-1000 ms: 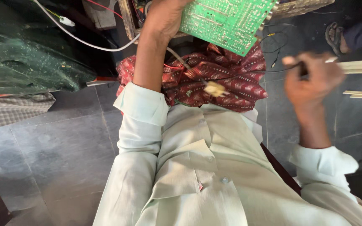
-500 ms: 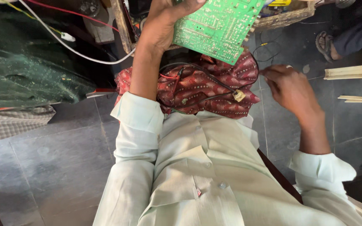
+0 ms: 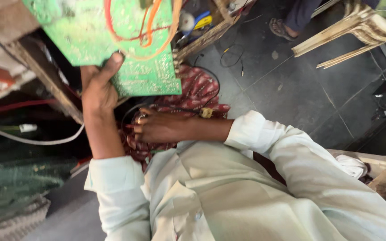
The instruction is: The person solders a green circuit board using a soldering iron and solder wire, then plugs in a power cord and adjusts wires connected to the board.
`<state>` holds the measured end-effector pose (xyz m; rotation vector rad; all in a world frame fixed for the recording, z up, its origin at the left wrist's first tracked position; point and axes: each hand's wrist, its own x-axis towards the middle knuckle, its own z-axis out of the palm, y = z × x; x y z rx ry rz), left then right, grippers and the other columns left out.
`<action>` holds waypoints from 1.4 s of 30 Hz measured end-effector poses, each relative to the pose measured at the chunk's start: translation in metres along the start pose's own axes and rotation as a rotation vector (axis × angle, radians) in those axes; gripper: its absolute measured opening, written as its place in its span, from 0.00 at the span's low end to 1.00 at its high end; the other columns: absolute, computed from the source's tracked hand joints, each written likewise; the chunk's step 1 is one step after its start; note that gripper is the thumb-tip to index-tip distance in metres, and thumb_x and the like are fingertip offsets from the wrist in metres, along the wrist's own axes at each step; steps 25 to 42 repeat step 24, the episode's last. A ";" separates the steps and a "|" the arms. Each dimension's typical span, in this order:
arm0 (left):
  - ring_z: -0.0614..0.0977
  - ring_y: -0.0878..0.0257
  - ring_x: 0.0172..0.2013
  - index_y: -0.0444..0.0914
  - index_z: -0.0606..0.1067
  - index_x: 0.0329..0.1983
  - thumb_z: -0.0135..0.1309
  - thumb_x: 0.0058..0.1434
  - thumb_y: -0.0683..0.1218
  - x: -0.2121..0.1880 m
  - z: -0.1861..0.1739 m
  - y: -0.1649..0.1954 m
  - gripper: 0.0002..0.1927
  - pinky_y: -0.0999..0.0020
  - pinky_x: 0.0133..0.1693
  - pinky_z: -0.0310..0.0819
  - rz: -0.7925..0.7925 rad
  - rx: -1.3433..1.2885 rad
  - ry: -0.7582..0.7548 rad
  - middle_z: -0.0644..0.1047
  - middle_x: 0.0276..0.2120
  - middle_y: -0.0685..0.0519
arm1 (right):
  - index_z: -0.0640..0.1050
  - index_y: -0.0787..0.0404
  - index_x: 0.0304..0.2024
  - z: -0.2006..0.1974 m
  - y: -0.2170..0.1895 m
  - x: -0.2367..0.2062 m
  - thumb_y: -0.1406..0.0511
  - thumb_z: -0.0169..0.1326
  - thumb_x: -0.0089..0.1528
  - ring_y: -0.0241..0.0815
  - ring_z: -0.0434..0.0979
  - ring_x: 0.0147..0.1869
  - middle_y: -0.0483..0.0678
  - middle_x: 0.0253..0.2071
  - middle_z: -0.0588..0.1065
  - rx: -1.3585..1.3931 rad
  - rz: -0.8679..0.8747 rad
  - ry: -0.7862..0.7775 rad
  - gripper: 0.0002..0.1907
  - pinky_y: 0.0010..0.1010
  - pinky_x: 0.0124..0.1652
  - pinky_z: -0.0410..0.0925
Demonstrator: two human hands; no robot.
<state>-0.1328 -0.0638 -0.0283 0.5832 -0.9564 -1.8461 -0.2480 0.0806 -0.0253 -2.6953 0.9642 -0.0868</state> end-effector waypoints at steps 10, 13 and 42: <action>0.76 0.53 0.64 0.30 0.59 0.74 0.64 0.61 0.34 0.002 -0.009 -0.002 0.40 0.57 0.68 0.67 0.003 -0.065 -0.055 0.72 0.65 0.43 | 0.76 0.71 0.51 -0.028 0.010 -0.077 0.66 0.48 0.63 0.55 0.75 0.48 0.58 0.45 0.72 0.080 0.107 0.181 0.17 0.46 0.44 0.69; 0.75 0.55 0.65 0.32 0.59 0.74 0.64 0.61 0.34 0.000 -0.012 -0.006 0.40 0.60 0.69 0.65 0.032 -0.044 -0.048 0.72 0.65 0.45 | 0.76 0.65 0.37 -0.050 0.012 -0.093 0.66 0.53 0.60 0.56 0.75 0.48 0.55 0.45 0.73 0.036 0.176 0.145 0.08 0.45 0.44 0.72; 0.61 0.54 0.73 0.35 0.50 0.79 0.69 0.57 0.37 0.001 -0.004 -0.007 0.53 0.57 0.73 0.52 0.038 -0.017 -0.066 0.61 0.73 0.48 | 0.82 0.61 0.39 -0.152 0.000 -0.156 0.70 0.64 0.59 0.48 0.82 0.51 0.49 0.51 0.81 0.826 -0.017 -0.004 0.07 0.38 0.47 0.74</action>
